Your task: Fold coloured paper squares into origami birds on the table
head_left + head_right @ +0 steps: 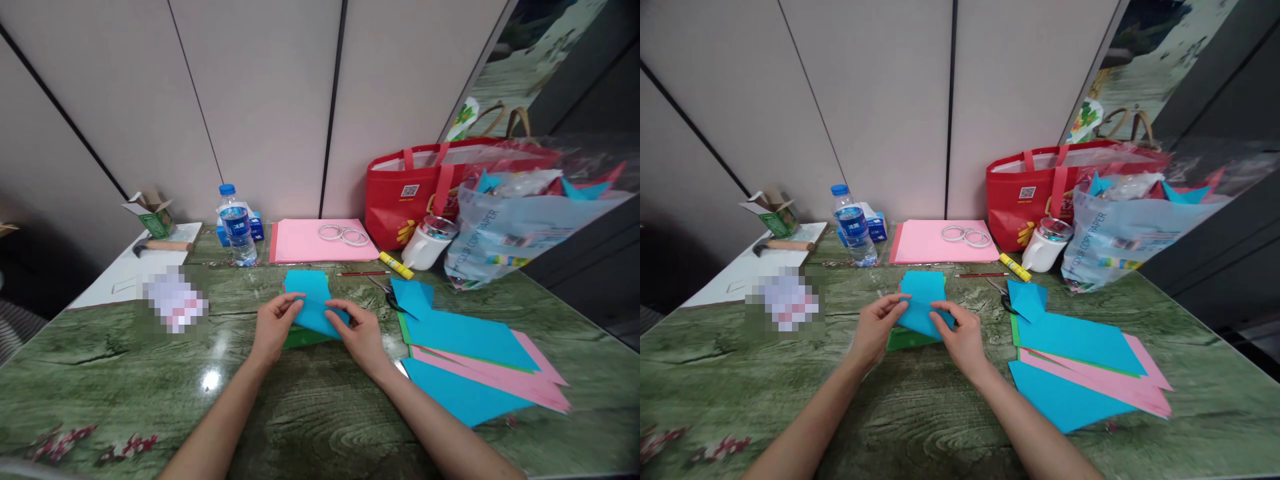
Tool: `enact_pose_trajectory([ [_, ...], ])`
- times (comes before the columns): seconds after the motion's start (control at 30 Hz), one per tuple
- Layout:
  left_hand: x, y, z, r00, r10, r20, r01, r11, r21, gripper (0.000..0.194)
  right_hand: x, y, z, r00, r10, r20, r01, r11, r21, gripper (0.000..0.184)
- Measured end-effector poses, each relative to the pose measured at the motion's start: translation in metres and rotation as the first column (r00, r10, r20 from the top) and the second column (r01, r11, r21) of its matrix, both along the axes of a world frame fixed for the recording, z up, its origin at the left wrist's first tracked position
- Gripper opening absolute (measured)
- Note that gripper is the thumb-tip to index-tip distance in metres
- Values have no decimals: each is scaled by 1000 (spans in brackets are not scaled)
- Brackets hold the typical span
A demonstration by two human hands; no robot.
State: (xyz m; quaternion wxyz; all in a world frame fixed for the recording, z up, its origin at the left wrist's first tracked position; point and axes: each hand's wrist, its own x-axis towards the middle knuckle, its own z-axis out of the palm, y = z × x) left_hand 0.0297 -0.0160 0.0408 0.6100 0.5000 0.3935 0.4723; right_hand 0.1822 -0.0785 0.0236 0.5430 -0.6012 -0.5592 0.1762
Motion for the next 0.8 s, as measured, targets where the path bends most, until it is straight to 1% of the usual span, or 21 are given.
enact_pose_trajectory([
  [0.23, 0, -1, 1, 1000, 6, -23, -6, 1000, 3, 32, 0, 0, -1, 1000, 0, 13, 0, 1000, 6, 16],
  [0.4, 0, -1, 3, 1000, 0, -3, 0, 1000, -7, 30, 0, 0, -1, 1000, 2, 9, -2, 1000, 4, 16],
  [0.57, 1, -1, 1, 1000, 2, 15, -1, 1000, -25, 30, 0, 0, -3, 1000, -2, -3, 2, 1000, 5, 17],
  [0.8, 0, -2, 1, 1000, 2, -8, -3, 999, -37, 32, 1, 0, -2, 1000, -3, 24, 2, 1000, 9, 19],
])
